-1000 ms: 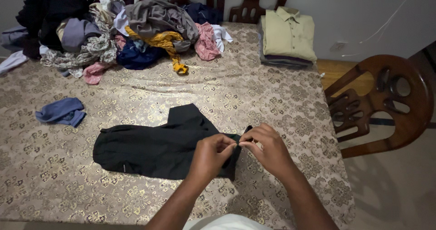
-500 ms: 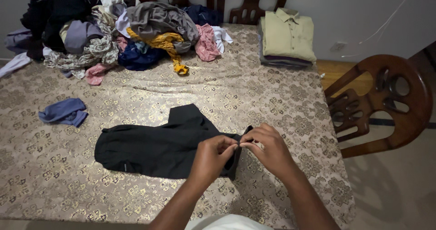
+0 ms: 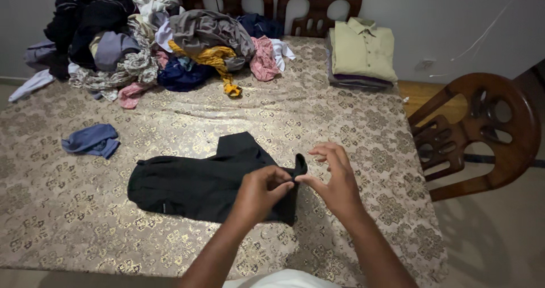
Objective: The person folds a pair of dark trousers on a patterned dining table. They shake out and straighten the garment, align the legs, fold it lengthwise, then fold it over twice and smooth the fabric with their hands before lifting the folded trousers off the table.
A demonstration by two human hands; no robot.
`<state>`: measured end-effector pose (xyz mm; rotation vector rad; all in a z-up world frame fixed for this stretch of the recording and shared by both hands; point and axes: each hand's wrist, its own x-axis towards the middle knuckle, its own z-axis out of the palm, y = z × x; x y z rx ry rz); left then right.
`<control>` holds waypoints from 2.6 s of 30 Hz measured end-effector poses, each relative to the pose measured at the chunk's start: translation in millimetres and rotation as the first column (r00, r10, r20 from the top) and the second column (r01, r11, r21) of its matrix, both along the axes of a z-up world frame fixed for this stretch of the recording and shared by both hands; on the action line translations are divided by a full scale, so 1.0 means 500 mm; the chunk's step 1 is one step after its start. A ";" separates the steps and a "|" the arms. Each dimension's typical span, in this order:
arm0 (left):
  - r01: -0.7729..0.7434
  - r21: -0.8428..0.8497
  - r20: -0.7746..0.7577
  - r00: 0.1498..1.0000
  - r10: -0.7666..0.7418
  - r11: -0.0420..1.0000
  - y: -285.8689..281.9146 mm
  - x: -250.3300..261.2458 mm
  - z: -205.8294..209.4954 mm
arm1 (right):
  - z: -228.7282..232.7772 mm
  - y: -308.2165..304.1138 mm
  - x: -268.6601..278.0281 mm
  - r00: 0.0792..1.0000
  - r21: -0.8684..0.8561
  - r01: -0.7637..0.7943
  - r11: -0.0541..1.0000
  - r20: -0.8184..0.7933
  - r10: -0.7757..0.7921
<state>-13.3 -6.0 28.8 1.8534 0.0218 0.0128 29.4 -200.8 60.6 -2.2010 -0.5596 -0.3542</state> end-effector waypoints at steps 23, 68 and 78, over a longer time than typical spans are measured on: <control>-0.884 -0.275 -0.013 0.395 0.919 0.377 0.583 -0.089 -0.150 | -0.609 0.114 0.129 0.485 0.259 0.309 0.915 -0.871 0.082; -0.838 -0.344 0.254 0.351 0.901 0.424 0.462 0.009 -0.072 | -0.478 -0.449 0.085 0.551 0.209 0.683 0.700 -0.777 -0.305; -0.763 -0.567 -0.084 0.427 0.900 0.309 0.514 0.180 -0.059 | -0.299 -0.447 0.244 0.552 0.165 0.699 0.696 -0.743 -0.378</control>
